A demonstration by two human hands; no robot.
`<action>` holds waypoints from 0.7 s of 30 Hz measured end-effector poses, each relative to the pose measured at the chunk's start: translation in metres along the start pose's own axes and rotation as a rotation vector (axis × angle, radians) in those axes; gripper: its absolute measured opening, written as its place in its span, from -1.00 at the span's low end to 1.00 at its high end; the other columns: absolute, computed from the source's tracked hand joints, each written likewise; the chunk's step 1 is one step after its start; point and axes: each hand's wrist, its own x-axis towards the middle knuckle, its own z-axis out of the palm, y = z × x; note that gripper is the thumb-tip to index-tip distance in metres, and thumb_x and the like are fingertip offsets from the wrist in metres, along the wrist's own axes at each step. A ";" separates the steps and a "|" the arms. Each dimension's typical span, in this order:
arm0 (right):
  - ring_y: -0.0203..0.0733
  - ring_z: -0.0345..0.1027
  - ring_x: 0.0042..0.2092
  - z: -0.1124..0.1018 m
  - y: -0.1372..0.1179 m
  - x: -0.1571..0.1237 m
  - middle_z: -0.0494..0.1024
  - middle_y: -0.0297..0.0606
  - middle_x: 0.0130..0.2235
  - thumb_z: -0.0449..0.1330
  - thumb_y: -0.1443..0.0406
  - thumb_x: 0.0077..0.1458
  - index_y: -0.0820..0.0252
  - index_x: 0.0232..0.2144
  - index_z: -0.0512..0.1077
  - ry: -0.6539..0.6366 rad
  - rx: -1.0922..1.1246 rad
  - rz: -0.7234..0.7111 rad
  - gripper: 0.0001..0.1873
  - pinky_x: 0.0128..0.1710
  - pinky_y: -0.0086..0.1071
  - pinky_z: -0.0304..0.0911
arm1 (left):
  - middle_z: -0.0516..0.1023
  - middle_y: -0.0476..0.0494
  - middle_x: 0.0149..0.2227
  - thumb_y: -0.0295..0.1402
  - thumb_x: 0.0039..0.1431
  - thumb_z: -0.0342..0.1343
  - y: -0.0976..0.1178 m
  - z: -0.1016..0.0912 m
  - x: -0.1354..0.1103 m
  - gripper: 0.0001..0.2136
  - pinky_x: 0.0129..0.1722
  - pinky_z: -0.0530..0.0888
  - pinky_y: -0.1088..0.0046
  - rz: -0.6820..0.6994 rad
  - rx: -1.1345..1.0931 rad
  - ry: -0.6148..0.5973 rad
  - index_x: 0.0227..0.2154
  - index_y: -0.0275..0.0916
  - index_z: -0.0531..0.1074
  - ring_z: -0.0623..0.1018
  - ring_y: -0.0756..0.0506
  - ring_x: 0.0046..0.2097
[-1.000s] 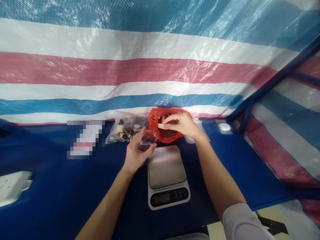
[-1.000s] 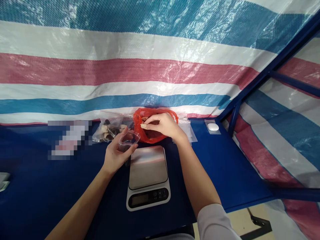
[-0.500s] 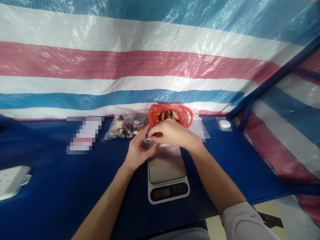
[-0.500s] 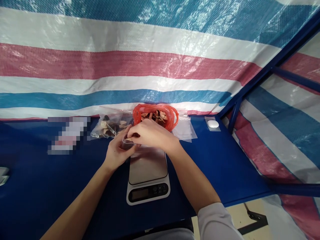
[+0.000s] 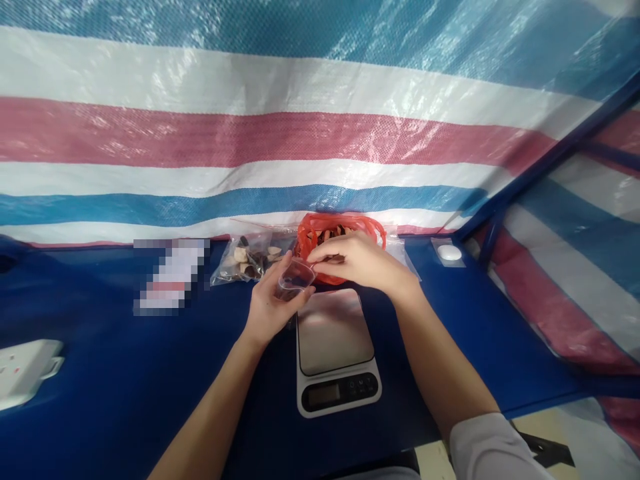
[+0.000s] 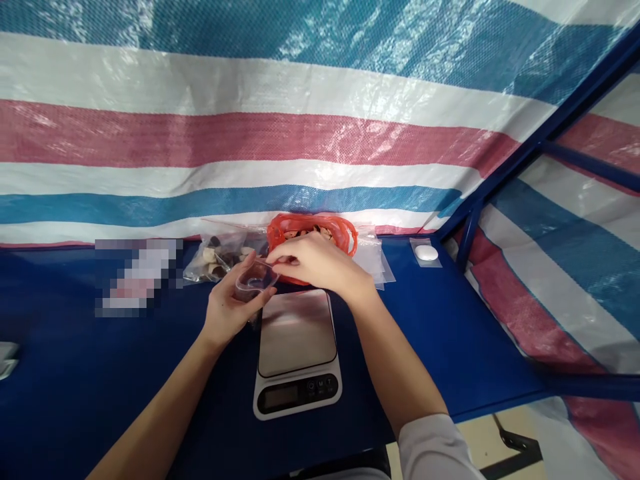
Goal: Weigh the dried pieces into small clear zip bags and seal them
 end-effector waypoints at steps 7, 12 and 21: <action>-0.05 0.49 -0.06 0.010 0.033 0.003 0.67 -0.18 -0.19 0.22 0.37 0.21 0.12 -0.21 0.64 -0.057 -0.335 0.266 -0.81 -0.13 -0.31 0.26 | 0.59 -0.23 -0.07 -0.23 0.08 0.35 -0.002 -0.002 -0.001 -0.35 -0.14 0.60 0.30 -0.069 -0.066 0.022 0.24 -0.23 0.36 0.61 -0.14 -0.13; -0.01 0.47 -0.05 0.035 0.036 0.011 0.65 -0.16 -0.16 0.19 0.39 0.18 0.13 -0.21 0.61 -0.195 -0.441 0.272 -0.80 -0.16 -0.30 0.21 | 0.59 -0.22 -0.05 -0.26 0.08 0.36 -0.003 -0.001 -0.001 -0.34 -0.14 0.61 0.31 -0.062 -0.090 0.011 0.26 -0.19 0.35 0.61 -0.13 -0.12; -0.09 0.49 -0.03 0.048 0.044 0.012 0.61 -0.29 0.04 0.20 0.31 0.16 0.09 -0.16 0.56 -0.249 -0.358 0.216 -0.80 -0.35 -0.37 0.12 | 0.58 -0.23 -0.04 -0.25 0.10 0.34 -0.006 -0.002 -0.002 -0.34 -0.05 0.58 0.23 -0.064 -0.077 0.004 0.27 -0.18 0.33 0.60 -0.14 -0.09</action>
